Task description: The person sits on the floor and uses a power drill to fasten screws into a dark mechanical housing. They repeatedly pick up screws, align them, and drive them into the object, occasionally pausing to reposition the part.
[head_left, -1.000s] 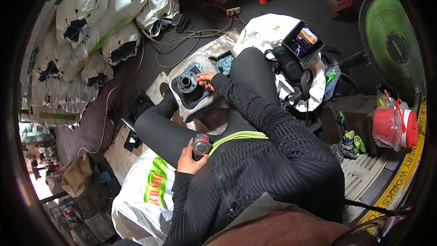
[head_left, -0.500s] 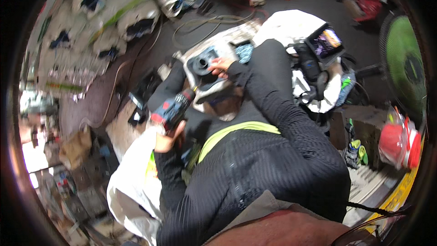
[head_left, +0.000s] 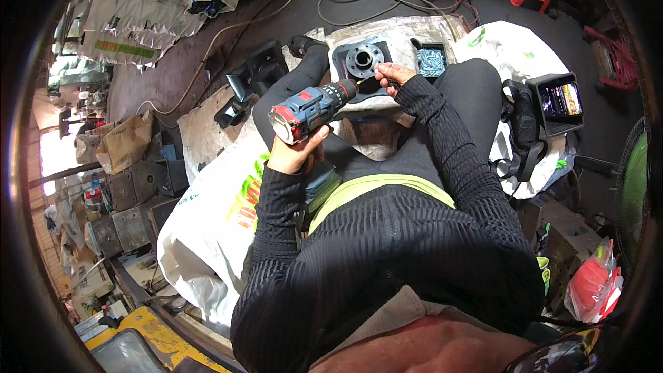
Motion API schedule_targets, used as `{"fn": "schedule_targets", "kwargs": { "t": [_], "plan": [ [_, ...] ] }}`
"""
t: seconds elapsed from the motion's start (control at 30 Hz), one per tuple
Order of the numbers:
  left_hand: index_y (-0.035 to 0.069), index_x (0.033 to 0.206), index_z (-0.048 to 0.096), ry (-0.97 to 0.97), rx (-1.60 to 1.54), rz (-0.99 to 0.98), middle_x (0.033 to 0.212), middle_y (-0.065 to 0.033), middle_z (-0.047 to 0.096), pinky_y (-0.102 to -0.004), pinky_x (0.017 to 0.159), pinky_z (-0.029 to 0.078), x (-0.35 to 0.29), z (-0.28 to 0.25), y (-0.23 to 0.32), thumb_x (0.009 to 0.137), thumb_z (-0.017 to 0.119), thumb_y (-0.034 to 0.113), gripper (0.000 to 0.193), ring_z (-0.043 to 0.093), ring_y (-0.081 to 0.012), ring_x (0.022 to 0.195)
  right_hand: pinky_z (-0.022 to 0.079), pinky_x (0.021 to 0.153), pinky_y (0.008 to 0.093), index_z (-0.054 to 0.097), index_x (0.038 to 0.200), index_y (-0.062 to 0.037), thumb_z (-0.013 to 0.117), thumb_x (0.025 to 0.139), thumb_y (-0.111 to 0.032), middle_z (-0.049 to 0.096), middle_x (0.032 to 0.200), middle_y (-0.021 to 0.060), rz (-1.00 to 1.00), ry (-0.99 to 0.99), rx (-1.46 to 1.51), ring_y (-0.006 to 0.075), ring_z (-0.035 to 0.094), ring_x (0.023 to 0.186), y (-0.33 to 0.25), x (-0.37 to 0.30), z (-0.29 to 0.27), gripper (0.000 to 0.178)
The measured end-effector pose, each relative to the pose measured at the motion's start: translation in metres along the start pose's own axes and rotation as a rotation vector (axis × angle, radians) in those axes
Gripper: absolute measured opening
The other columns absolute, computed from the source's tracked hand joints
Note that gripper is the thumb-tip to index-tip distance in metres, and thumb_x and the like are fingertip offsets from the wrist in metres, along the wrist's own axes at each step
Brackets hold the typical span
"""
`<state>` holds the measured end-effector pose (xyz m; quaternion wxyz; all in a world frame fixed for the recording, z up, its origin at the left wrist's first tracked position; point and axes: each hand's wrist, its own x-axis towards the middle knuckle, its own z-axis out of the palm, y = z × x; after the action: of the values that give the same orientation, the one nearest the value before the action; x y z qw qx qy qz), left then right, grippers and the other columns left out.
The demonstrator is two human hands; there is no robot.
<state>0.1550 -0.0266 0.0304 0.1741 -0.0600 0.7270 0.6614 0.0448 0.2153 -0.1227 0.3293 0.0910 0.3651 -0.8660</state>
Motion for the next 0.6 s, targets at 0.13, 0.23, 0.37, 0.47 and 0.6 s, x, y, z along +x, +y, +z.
{"fn": "schedule_targets", "kwargs": {
  "t": [0.13, 0.23, 0.37, 0.47, 0.6],
  "plan": [
    [0.002, 0.101, 0.047, 0.012, 0.04, 0.039, 0.076, -0.0068, 0.054, -0.0269, 0.038, 0.043, 0.008, 0.011, 0.006, 0.074, 0.066, 0.008, 0.034, 0.052, -0.0144, 0.049, 0.04, 0.041, 0.0126, 0.053, 0.096, -0.0083, 0.057, 0.084, -0.021, 0.056, 0.076, -0.0025, 0.02, 0.011, 0.028, 0.0017, 0.051, 0.057, 0.0, -0.002, 0.007, 0.017],
    [0.002, 0.101, 0.047, 0.012, 0.107, 0.077, 0.073, -0.0065, 0.054, -0.0263, 0.036, 0.041, 0.016, 0.014, 0.012, 0.073, 0.067, 0.007, 0.034, 0.052, -0.014, 0.046, 0.04, 0.041, 0.0131, 0.053, 0.095, -0.0084, 0.057, 0.084, -0.021, 0.056, 0.075, -0.0026, 0.016, -0.014, 0.048, 0.0016, 0.051, 0.057, -0.004, -0.004, 0.009, 0.017],
    [0.002, 0.101, 0.048, -0.009, 0.191, 0.05, 0.069, -0.0058, 0.055, -0.0256, 0.034, 0.039, 0.022, 0.018, 0.022, 0.073, 0.068, 0.008, 0.035, 0.05, -0.0133, 0.042, 0.039, 0.04, 0.013, 0.053, 0.095, -0.0084, 0.057, 0.084, -0.02, 0.056, 0.074, -0.0029, 0.011, 0.0, 0.072, 0.0015, 0.051, 0.057, -0.005, -0.004, 0.007, 0.016],
    [0.002, 0.101, 0.05, -0.008, 0.161, 0.049, 0.069, -0.0042, 0.056, -0.0249, 0.037, 0.039, 0.022, 0.022, 0.025, 0.073, 0.068, 0.009, 0.033, 0.05, -0.0111, 0.044, 0.039, 0.04, 0.0124, 0.053, 0.095, -0.0084, 0.057, 0.084, -0.02, 0.055, 0.073, -0.0033, 0.011, -0.003, 0.073, 0.0013, 0.051, 0.056, -0.004, -0.003, 0.006, 0.016],
    [0.002, 0.099, 0.05, -0.029, 0.211, -0.053, 0.07, -0.0053, 0.056, -0.0249, 0.035, 0.039, 0.021, 0.017, 0.034, 0.074, 0.067, 0.012, 0.032, 0.051, -0.0125, 0.043, 0.039, 0.04, 0.0116, 0.053, 0.095, -0.008, 0.057, 0.084, -0.019, 0.055, 0.072, -0.0033, 0.047, -0.092, 0.061, 0.0014, 0.05, 0.055, -0.007, 0.0, 0.0, 0.016]
  ]
}}
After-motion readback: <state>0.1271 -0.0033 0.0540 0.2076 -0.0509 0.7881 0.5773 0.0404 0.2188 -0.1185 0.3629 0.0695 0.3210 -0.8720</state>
